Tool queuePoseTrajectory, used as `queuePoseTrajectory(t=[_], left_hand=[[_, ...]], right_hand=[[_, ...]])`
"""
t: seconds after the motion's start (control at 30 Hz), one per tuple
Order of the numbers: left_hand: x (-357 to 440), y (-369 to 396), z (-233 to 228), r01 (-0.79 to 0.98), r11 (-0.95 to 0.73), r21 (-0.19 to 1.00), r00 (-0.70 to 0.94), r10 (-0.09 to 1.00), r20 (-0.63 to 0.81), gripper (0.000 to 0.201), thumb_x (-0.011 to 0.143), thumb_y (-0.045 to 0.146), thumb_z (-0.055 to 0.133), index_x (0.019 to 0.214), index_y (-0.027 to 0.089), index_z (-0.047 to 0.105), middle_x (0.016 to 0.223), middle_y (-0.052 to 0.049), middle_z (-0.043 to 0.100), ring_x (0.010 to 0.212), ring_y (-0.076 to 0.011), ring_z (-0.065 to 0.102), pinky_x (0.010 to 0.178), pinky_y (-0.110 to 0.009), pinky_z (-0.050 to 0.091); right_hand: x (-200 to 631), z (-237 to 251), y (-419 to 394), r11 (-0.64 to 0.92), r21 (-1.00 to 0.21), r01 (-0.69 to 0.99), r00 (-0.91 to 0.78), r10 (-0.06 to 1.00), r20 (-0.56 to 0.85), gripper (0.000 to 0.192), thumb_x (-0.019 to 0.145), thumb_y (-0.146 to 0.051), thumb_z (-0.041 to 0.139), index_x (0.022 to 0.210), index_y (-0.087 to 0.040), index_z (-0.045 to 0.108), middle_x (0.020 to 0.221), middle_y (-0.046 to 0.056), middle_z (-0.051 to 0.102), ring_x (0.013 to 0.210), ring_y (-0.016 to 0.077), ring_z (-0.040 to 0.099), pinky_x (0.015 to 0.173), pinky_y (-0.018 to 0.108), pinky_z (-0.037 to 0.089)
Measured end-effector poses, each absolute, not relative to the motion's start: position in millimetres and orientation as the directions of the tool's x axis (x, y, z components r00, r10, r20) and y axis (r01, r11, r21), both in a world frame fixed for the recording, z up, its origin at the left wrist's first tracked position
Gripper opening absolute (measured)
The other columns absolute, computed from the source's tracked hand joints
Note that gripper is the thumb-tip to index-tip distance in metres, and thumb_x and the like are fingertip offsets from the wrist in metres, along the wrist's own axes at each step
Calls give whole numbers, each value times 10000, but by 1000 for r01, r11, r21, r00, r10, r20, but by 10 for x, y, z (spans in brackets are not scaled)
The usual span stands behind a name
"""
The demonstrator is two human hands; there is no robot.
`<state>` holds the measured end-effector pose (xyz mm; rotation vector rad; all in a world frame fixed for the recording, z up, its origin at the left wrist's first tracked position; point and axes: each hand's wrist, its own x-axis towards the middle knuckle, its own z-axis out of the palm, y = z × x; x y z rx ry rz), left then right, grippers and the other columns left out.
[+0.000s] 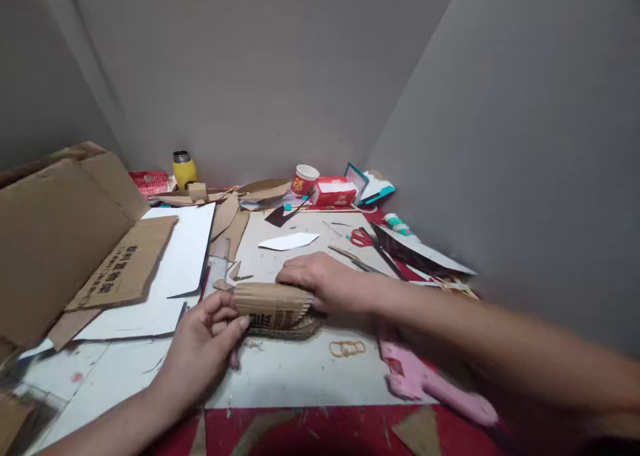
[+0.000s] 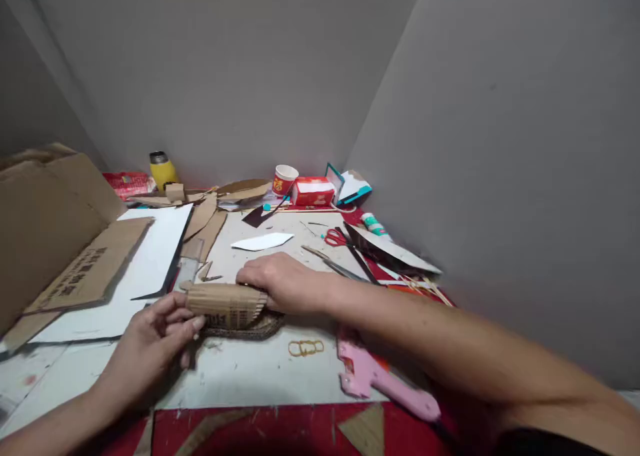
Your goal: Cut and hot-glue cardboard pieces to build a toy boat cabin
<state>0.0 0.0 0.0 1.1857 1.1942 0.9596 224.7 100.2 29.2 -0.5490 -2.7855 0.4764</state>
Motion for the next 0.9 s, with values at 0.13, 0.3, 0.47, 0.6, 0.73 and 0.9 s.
queuePoseTrajectory(t=[0.13, 0.3, 0.47, 0.6, 0.73, 0.9], left_hand=[[-3, 2, -25, 58, 158, 986, 208, 964, -167, 232, 811, 347, 665, 910, 159, 572, 790, -15, 629, 543, -87, 491, 397, -183, 465], [-26, -10, -104, 83, 121, 989, 233, 963, -138, 197, 850, 348, 629, 928, 180, 562, 815, -23, 644, 594, -114, 519, 416, -188, 452], [-45, -35, -139, 212, -62, 975, 236, 972, 10, 136, 877, 295, 593, 958, 185, 589, 863, -27, 666, 756, -144, 608, 664, -247, 496], [-38, -55, -157, 373, -114, 921, 226, 974, 29, 227, 864, 315, 581, 1056, 193, 585, 845, -10, 654, 581, -107, 513, 536, -229, 425], [-26, -109, -194, 464, -65, 884, 176, 984, -20, 312, 822, 314, 609, 1106, 188, 574, 576, 73, 496, 459, -102, 419, 435, -208, 352], [-57, -151, -168, 532, -244, 811, 91, 969, 231, 282, 827, 306, 607, 1087, 197, 585, 665, 39, 531, 492, -106, 466, 467, -216, 384]], right_hand=[[2288, 207, 1028, 806, -470, 360, -856, 486, 178, 222, 697, -31, 563, 863, -167, 625, 822, 39, 665, 735, 153, 576, 663, 247, 437], [2278, 154, 1043, 728, -589, 351, -809, 553, 201, 72, 744, -103, 578, 765, -171, 594, 791, 30, 607, 733, 143, 533, 669, 251, 422], [2275, 156, 994, 618, -683, 390, -802, 593, 79, 86, 710, -86, 527, 732, -166, 552, 660, -35, 542, 618, 101, 479, 585, 210, 380], [2260, 176, 972, 550, -721, 421, -788, 616, 10, 72, 679, -98, 515, 678, -168, 501, 614, -55, 477, 593, 88, 431, 547, 195, 337], [2242, 166, 985, 554, -711, 433, -785, 620, 5, 76, 663, -97, 503, 662, -171, 485, 596, -61, 449, 582, 85, 401, 531, 193, 312], [2250, 143, 989, 560, -698, 447, -785, 619, -7, 78, 659, -96, 501, 676, -171, 495, 603, -64, 453, 580, 84, 392, 529, 192, 305]])
